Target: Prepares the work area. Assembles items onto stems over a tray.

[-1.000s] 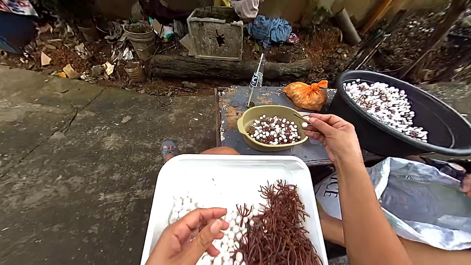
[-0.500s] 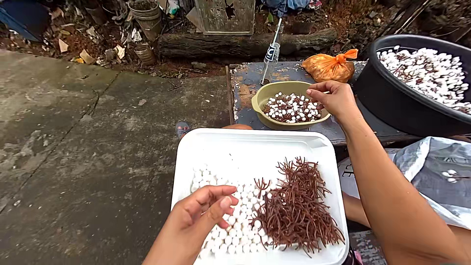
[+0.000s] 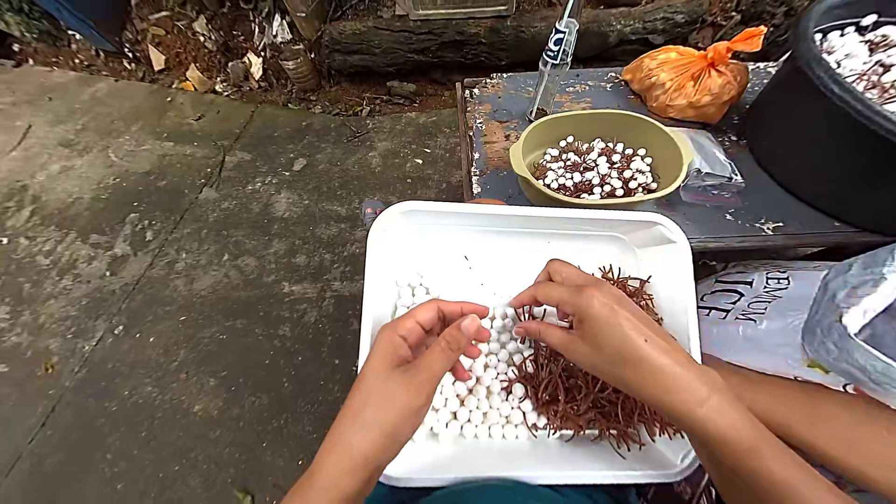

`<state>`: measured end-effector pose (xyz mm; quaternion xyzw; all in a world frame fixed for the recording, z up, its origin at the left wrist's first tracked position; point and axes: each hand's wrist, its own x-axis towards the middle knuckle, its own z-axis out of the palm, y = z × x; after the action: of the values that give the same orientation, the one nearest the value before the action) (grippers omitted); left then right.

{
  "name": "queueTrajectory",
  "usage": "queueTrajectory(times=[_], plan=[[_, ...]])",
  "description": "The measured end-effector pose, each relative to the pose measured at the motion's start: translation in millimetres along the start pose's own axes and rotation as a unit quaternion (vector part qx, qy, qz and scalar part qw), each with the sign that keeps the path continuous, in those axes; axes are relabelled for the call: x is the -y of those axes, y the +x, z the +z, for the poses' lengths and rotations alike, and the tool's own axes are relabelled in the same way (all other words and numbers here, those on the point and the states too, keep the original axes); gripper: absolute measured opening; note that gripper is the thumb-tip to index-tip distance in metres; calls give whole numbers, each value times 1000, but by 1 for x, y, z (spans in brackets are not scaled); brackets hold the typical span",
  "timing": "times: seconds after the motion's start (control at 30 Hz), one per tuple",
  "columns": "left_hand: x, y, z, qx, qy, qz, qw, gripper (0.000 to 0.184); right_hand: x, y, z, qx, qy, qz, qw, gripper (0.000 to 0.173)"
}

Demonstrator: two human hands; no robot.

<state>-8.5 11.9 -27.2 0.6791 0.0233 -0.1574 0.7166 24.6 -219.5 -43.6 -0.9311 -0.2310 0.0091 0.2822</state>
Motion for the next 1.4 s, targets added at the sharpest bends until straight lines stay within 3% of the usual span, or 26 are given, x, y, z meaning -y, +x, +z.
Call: queueTrajectory(times=[0.1,0.27,0.4,0.5,0.6,0.73,0.9,1.07,1.2,1.4], plan=[[2,-2,3,5,7,-5,1000,22,2,0,-1,-5,44,-5,999,3],[4,-5,13,-1,97,-2,995,26,16,-9,-23,-70,271,25,960,7],[2,-5,25,20,37,11,999,32,29,-13,-16,-116,353,7,928,11],[1,-4,31,-15,-65,22,998,19,36,-13,-1,-176,334,-24,926,8],[0,-2,31,-28,-160,0,987,19,41,-14,12,-246,296,-36,922,11],[1,-1,28,-48,-207,-12,977,10,47,-16,21,-259,276,-49,924,15],[7,-2,27,-97,-42,130,986,5,46,-18,16,-215,272,-22,938,18],[8,-5,31,-131,78,215,965,2,49,-16,16,-235,232,-23,944,10],[10,-5,30,-110,158,288,938,2,49,-15,15,-256,186,-30,948,6],[10,-4,33,-98,211,308,922,6,46,-12,14,-270,72,-73,957,11]])
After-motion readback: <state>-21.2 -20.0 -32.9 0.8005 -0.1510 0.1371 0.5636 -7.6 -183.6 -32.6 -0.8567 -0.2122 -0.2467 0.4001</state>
